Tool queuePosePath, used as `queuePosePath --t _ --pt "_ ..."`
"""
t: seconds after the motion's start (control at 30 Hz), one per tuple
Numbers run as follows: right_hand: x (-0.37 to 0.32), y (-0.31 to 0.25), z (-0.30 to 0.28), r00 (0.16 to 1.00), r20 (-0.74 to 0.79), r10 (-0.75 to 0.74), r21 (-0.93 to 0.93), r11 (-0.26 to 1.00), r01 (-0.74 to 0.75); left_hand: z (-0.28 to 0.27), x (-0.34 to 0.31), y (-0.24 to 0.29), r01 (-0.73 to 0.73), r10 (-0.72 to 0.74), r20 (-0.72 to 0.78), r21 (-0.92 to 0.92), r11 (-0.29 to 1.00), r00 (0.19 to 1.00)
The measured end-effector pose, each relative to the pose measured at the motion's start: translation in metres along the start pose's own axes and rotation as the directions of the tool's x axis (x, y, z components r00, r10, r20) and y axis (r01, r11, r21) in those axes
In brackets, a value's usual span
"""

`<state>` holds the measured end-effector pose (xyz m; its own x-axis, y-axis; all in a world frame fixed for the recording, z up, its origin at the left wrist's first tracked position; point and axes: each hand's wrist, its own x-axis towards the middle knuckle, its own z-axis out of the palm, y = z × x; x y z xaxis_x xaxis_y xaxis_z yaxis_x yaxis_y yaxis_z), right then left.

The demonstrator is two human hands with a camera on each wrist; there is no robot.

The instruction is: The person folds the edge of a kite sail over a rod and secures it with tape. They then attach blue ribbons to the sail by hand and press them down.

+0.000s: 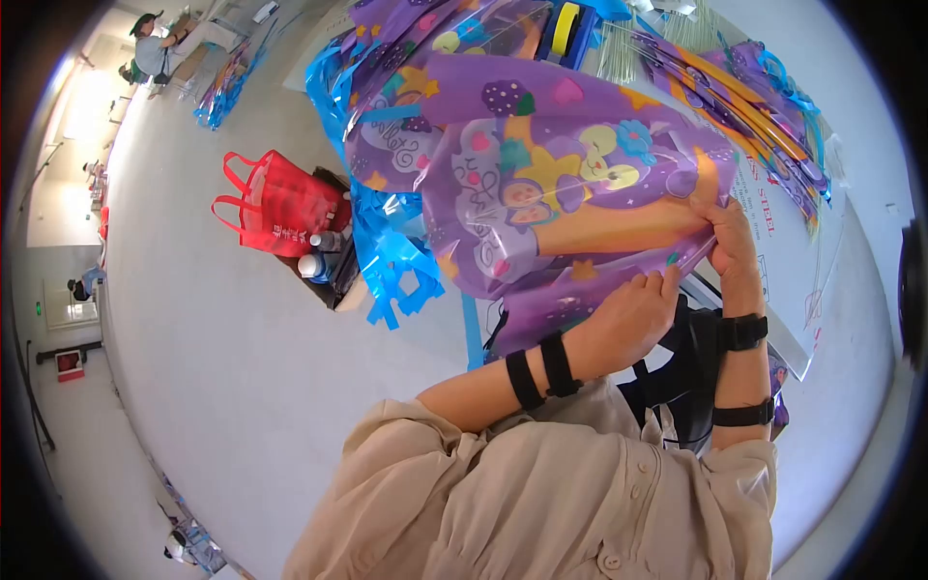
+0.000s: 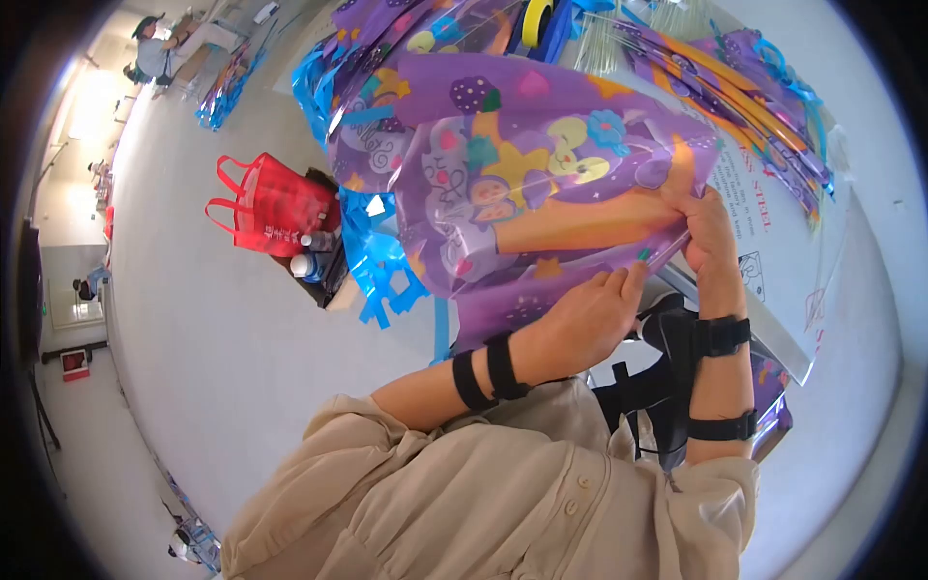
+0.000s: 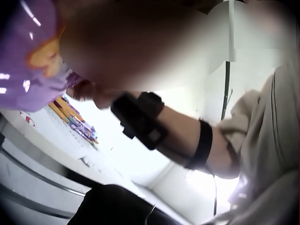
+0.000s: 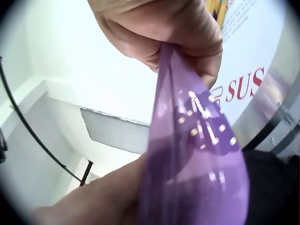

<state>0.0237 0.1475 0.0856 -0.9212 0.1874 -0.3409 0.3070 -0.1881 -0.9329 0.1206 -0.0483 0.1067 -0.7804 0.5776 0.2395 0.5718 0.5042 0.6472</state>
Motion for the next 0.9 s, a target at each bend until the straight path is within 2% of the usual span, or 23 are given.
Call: queuePosePath --t 0.03,0.07,0.1,0.13,0.2,0.23,0.27,0.3,0.33,0.37,0.43,0.47,0.5,0.53,0.57,0.63,0.67,0.7,0.77,0.8,0.83,0.87,0.9 --pt "-0.004 -0.006 -0.003 1.0 0.006 -0.001 -0.003 1.0 0.001 -0.009 0.006 0.005 -0.021 0.021 0.012 -0.045 0.999 1.0" --pt "-0.011 -0.015 -0.006 0.998 0.049 -0.046 -0.043 0.998 0.049 -0.023 0.01 -0.001 0.024 -0.009 0.162 -0.089 0.996 0.987" --pt "-0.016 -0.024 -0.007 0.991 0.095 -0.097 -0.076 0.992 0.105 -0.044 0.015 -0.009 0.027 -0.011 0.222 -0.068 0.997 0.975" --pt "-0.016 -0.033 -0.016 0.988 0.141 -0.066 -0.096 0.992 0.08 -0.064 0.022 -0.017 0.026 -0.012 0.284 -0.046 0.999 0.959" --pt "-0.024 -0.054 -0.02 0.969 0.203 -0.143 -0.116 0.979 0.169 -0.108 0.04 -0.028 0.035 -0.038 0.138 0.021 0.999 0.99" --pt "-0.028 -0.064 -0.024 0.942 0.264 -0.21 -0.139 0.958 0.252 -0.129 0.054 -0.03 -0.012 0.015 -0.057 0.055 0.998 0.998" --pt "-0.034 -0.073 -0.022 0.899 0.29 -0.328 -0.09 0.926 0.367 -0.147 0.07 -0.031 -0.056 0.078 -0.248 0.092 0.994 0.966" --pt "-0.043 -0.087 -0.021 0.898 0.272 -0.347 -0.091 0.919 0.383 -0.162 0.088 -0.032 -0.125 0.164 -0.415 0.121 0.985 0.895" --pt "-0.054 -0.105 -0.021 0.845 0.346 -0.409 -0.215 0.842 0.496 -0.178 0.111 -0.034 -0.259 0.351 -0.47 0.252 0.933 0.81" --pt "-0.068 -0.124 -0.021 0.788 0.418 -0.452 -0.328 0.734 0.595 -0.186 0.121 -0.021 -0.296 0.382 -0.462 0.249 0.922 0.801" --pt "-0.102 -0.165 -0.015 0.752 0.491 -0.44 -0.389 0.661 0.641 -0.197 0.143 0.011 -0.272 0.463 -0.216 0.574 0.772 0.859" --pt "-0.119 -0.182 -0.017 0.778 0.486 -0.398 -0.38 0.706 0.598 -0.198 0.154 0.026 -0.306 0.492 -0.207 0.568 0.764 0.845" --pt "-0.129 -0.198 -0.026 0.785 0.46 -0.415 -0.391 0.699 0.598 -0.198 0.166 0.04 -0.34 0.423 -0.175 0.365 0.867 0.889" --pt "-0.137 -0.214 -0.035 0.756 0.517 -0.4 -0.451 0.623 0.639 -0.196 0.177 0.05 -0.341 0.359 -0.116 0.148 0.928 0.926" --pt "-0.144 -0.228 -0.044 0.73 0.57 -0.377 -0.503 0.542 0.673 -0.197 0.189 0.054 -0.372 0.388 -0.106 0.143 0.917 0.916" --pt "-0.166 -0.248 -0.062 0.786 0.393 -0.476 -0.676 0.43 0.598 -0.206 0.204 0.056 -0.218 0.22 -0.115 0.032 0.975 0.969" --pt "-0.171 -0.253 -0.071 0.649 0.491 -0.581 -0.595 0.321 0.737 -0.209 0.204 0.057 -0.274 0.267 -0.176 -0.015 0.962 0.947" --pt "-0.171 -0.257 -0.086 0.656 0.463 -0.596 -0.613 0.32 0.723 -0.211 0.197 0.064 -0.33 0.307 -0.235 -0.061 0.942 0.922" --pt "-0.164 -0.264 -0.125 0.849 0.175 -0.499 -0.84 0.374 0.393 -0.212 0.182 0.088 -0.431 0.435 -0.245 0.071 0.9 0.867" --pt "-0.154 -0.26 -0.14 0.827 0.173 -0.535 -0.86 0.327 0.392 -0.214 0.187 0.082 -0.454 0.455 -0.234 0.063 0.889 0.859" --pt "-0.144 -0.249 -0.153 0.805 0.176 -0.567 -0.878 0.279 0.389 -0.215 0.193 0.068 -0.42 0.465 -0.182 0.238 0.876 0.866" --pt "-0.14 -0.242 -0.16 0.811 0.17 -0.56 -0.832 0.36 0.422 -0.212 0.199 0.064 -0.38 0.467 -0.135 0.41 0.829 0.874" --pt "-0.135 -0.237 -0.168 0.812 0.132 -0.568 -0.816 0.402 0.415 -0.207 0.201 0.068 -0.401 0.486 -0.127 0.408 0.82 0.865"
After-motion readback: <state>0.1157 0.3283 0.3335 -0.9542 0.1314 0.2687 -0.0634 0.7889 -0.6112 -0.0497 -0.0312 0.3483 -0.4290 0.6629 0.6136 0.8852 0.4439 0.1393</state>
